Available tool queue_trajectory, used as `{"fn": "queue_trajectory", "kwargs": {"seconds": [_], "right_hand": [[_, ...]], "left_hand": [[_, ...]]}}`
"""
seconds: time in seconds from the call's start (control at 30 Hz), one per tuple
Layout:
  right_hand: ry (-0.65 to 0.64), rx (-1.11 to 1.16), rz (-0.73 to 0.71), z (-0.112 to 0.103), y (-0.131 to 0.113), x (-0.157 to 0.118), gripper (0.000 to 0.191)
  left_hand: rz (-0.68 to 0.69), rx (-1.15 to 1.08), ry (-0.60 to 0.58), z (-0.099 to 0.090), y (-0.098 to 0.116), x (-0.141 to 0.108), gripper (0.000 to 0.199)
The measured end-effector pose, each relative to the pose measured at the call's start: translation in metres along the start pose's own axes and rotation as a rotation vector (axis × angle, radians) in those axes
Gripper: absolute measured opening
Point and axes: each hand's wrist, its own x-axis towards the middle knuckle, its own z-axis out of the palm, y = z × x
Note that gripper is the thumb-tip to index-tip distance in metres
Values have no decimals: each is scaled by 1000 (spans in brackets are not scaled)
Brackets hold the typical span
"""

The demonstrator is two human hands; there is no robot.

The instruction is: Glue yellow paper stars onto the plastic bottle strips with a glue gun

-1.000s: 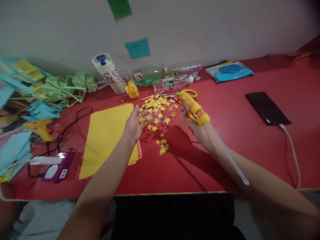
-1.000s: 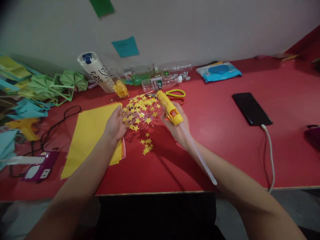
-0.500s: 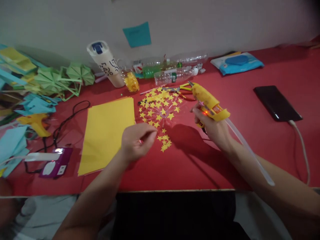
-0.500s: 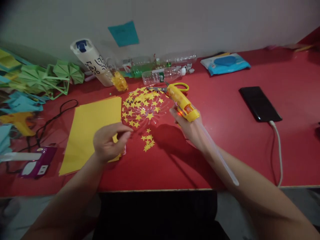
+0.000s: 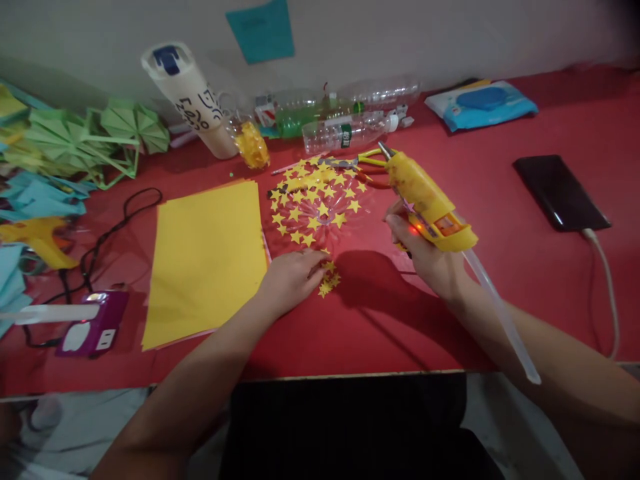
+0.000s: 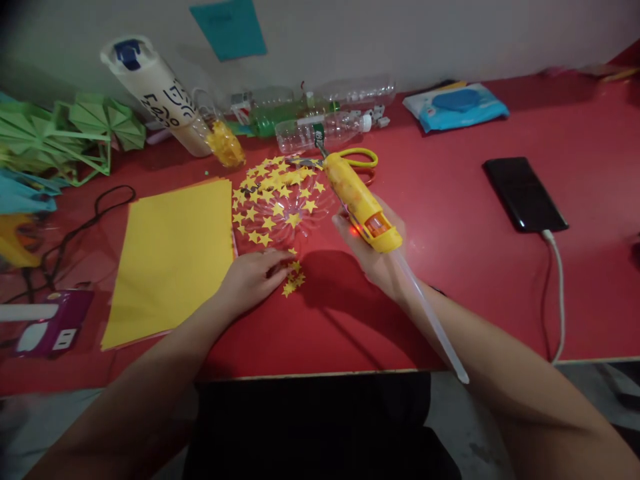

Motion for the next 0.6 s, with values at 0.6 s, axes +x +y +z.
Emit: {"fn": "queue_trajectory", "kwargs": {"seconds": [0.6], "right_hand": [[-32,-60,-149,2,-6,-5,28]], "left_hand": [[-216,90,-210,0,24,9,17]]}}
